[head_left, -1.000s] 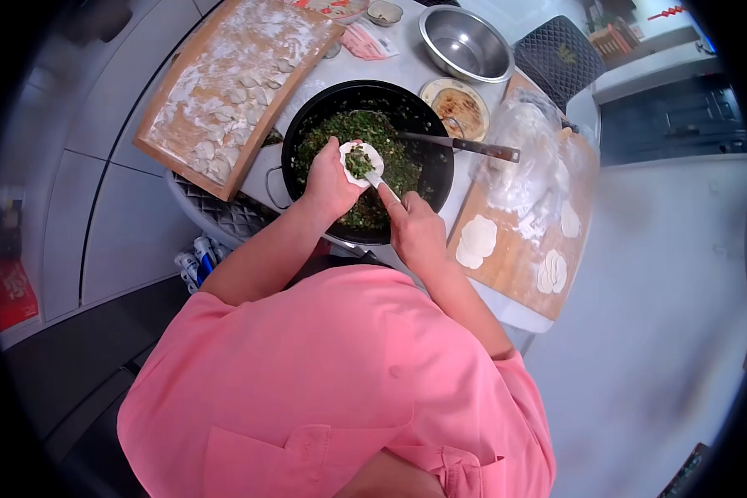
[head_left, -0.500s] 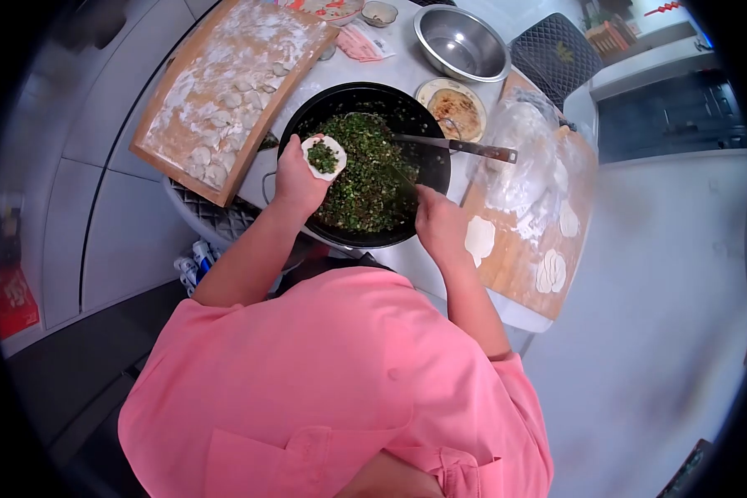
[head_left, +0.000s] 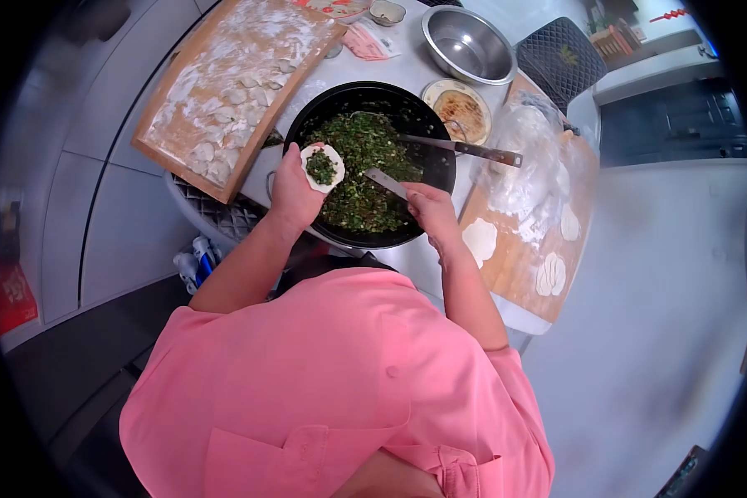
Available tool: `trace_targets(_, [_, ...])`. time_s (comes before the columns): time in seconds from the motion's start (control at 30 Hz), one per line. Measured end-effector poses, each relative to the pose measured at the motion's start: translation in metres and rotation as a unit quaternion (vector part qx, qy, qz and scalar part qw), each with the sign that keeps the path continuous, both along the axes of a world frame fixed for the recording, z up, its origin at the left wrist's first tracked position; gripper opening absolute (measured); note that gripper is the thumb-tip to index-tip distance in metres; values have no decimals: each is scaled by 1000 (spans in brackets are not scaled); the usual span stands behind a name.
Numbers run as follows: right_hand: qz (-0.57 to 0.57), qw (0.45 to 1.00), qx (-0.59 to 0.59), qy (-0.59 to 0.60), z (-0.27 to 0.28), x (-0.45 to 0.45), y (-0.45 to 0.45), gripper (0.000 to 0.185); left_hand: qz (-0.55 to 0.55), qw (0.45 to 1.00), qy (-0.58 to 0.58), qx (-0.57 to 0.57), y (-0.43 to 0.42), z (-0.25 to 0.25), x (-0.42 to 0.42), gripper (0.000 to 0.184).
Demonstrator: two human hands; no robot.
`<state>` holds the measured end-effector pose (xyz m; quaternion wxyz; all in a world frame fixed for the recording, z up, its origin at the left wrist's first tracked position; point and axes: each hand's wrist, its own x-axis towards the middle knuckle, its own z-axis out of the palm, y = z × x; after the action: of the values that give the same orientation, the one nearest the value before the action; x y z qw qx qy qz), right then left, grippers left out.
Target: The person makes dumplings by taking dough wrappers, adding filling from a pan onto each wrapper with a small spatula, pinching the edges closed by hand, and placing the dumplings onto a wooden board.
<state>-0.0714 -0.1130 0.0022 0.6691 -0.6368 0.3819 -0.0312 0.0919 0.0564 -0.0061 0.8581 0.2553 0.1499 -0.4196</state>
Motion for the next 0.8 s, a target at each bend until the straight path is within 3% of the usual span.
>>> trace_targets(0.03, [-17, 999, 38, -7, 13, 0, 3, 23, 1, 1000, 0, 0, 3, 0, -5, 41])
trace_targets(0.07, [-34, 996, 76, -14, 22, -1, 5, 23, -10, 992, -123, 30, 6, 0, -12, 41])
trace_targets(0.13, [-33, 996, 77, -22, 28, -4, 5, 23, -20, 998, -3, 52, -1, 8, -11, 41])
trace_targets(0.17, [-32, 996, 78, -29, 29, -5, 6, 24, -20, 998, -3, 52, -3, 9, -15, 41])
trace_targets(0.2, [-32, 996, 78, -29, 29, -7, 7, 24, -39, 992, -97, 65, -4, 8, -21, 41])
trace_targets(0.3, [-8, 998, -4, -56, 27, -13, 14, 23, -94, 982, -147, 67, -8, 1, -22, 42])
trace_targets(0.37, [44, 929, -338, -143, 29, -14, 27, 24, -114, 986, -124, 16, -14, 11, -24, 35])
trace_targets(0.4, [75, 898, -414, -124, 40, -14, 31, 28, -133, 985, -109, 13, -19, 18, -23, 33])
trace_targets(0.43, [73, 899, -415, -123, 47, -15, 36, 28, -135, 985, -110, 12, -22, 13, -22, 33])
trace_targets(0.5, [143, 829, -537, -65, 54, -16, 44, 34, -135, 984, -112, -41, -26, 8, -20, 38])
trace_targets(0.53, [160, 816, -551, -63, 48, -18, 44, 40, -135, 983, -113, -59, -27, 12, -20, 39])
trace_targets(0.6, [177, 798, -574, -51, 49, -21, 48, 42, -87, 995, 21, -41, -31, 28, -20, 45])
trace_targets(0.67, [187, 776, -600, -52, 46, -24, 48, 46, -74, 996, 45, -27, -34, 36, -20, 48])
trace_targets(0.8, [154, 796, -581, -73, 54, -26, 45, 48, -61, 997, 48, -17, -33, 30, -20, 51])
